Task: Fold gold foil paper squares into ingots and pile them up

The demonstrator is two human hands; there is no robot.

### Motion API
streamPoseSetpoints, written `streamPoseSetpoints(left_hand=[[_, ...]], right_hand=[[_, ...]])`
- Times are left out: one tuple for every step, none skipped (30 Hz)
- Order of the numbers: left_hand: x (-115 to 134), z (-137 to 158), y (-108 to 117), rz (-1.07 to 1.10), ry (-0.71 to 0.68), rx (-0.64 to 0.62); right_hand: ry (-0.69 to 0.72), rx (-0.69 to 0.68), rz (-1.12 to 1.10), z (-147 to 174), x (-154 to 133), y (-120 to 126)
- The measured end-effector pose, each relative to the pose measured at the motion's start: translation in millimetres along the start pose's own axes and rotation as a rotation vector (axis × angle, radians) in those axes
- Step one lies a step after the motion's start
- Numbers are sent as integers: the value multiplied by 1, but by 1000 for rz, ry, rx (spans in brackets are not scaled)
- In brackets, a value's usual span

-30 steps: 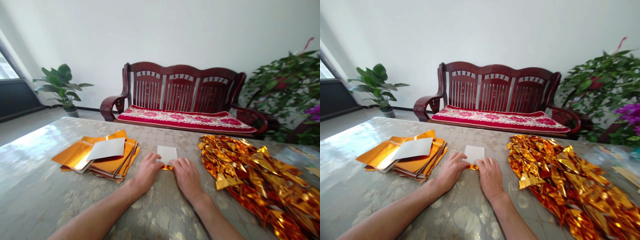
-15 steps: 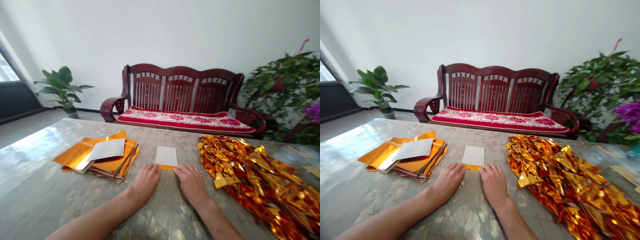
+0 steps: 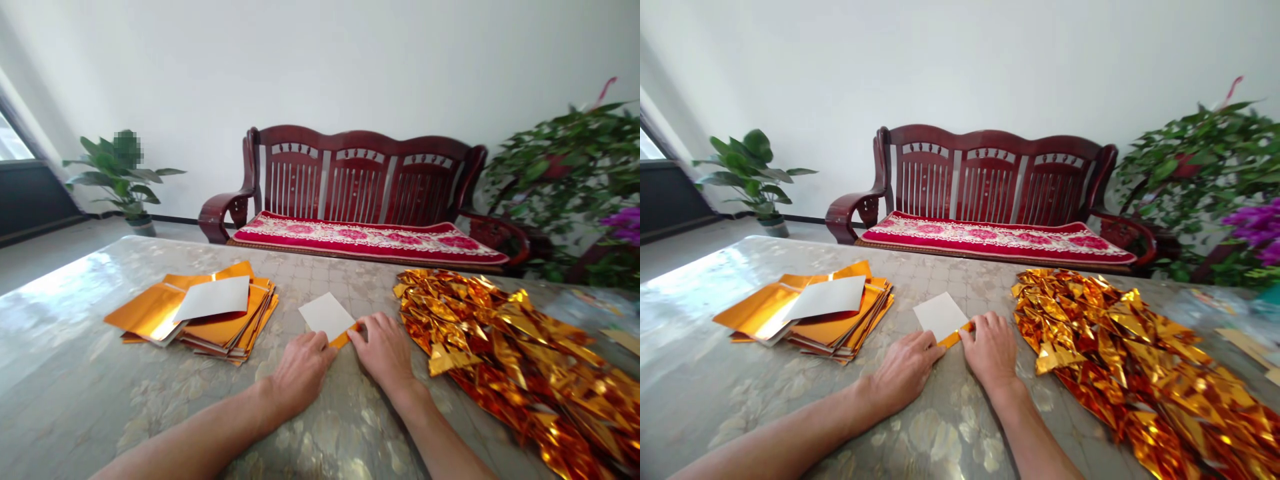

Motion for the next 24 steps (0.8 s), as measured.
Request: streamPoseSetpoints(left_hand=[[0, -1, 0, 4, 11, -10], [0, -1, 0, 8, 18, -19], [-1, -1, 0, 10, 21, -25], [-1, -1, 0, 13, 21, -27], [-2, -1, 0, 14, 21, -24], [-2, -2, 0, 17, 20, -20], [-2, -1, 1, 22, 20, -16], [-2, -1, 1, 29, 20, -10], [-2, -1, 1, 36, 21, -4], [-2, -1, 2, 44, 21, 3], [-2, -2, 2, 51, 19, 10], [-2, -2, 2, 58, 17, 19], [-2, -2, 2, 65, 16, 29], [-2, -2, 2, 74, 14, 36], [-3, -3, 2, 86, 12, 44], [-4, -3, 2, 104, 6, 53], [-5, -4, 2, 128, -3, 66], [-6, -4, 2, 159, -12, 90], [-7, -4, 3, 194, -22, 129], [-8, -4, 5, 231, -36, 189], [-9, -3, 8, 269, -55, 270], [-10, -2, 12, 305, -82, 363], [-10, -1, 16, 338, -117, 455], [-9, 1, 19, 364, -161, 537]], right_hand=[[-18, 0, 10, 0, 0, -1], [-34, 1, 15, -1, 0, -1], [-46, 2, 14, 0, 0, -2], [-56, 3, 5, 0, 1, -2], [-66, 4, -10, 0, 1, -2], [-75, 4, -32, 0, 2, -2], [-85, 1, -61, 0, 3, -3], [-101, -6, -98, 0, 4, -3], [-121, -17, -143, 0, 5, -5], [-144, -33, -199, -1, 7, -7], [-164, -46, -262, -1, 8, -9], [-180, -50, -329, -1, 9, -11], [-192, -38, -393, -1, 9, -13], [-199, -10, -446, -1, 10, -15], [-202, 33, -487, 0, 10, -15], [-198, 85, -515, 0, 10, -14], [-185, 142, -530, 1, 10, -13], [-162, 203, -535, 3, 8, -10], [-127, 267, -530, 4, 7, -6], [-82, 330, -513, 6, 4, -1], [-29, 392, -482, 8, 1, 4], [29, 447, -441, 10, -3, 10], [95, 485, -392, 12, -8, 16], [163, 512, -347, 14, -12, 22]])
Point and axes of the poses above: each hand's wrist, its own z-axis away from the middle knuckle, its own y-axis out of the back of the hand, x = y × z, the point moved 4 cm from there along -z, towards the middle knuckle, and after that the axes turned 13 degrees about z, right-handed, at the moved point
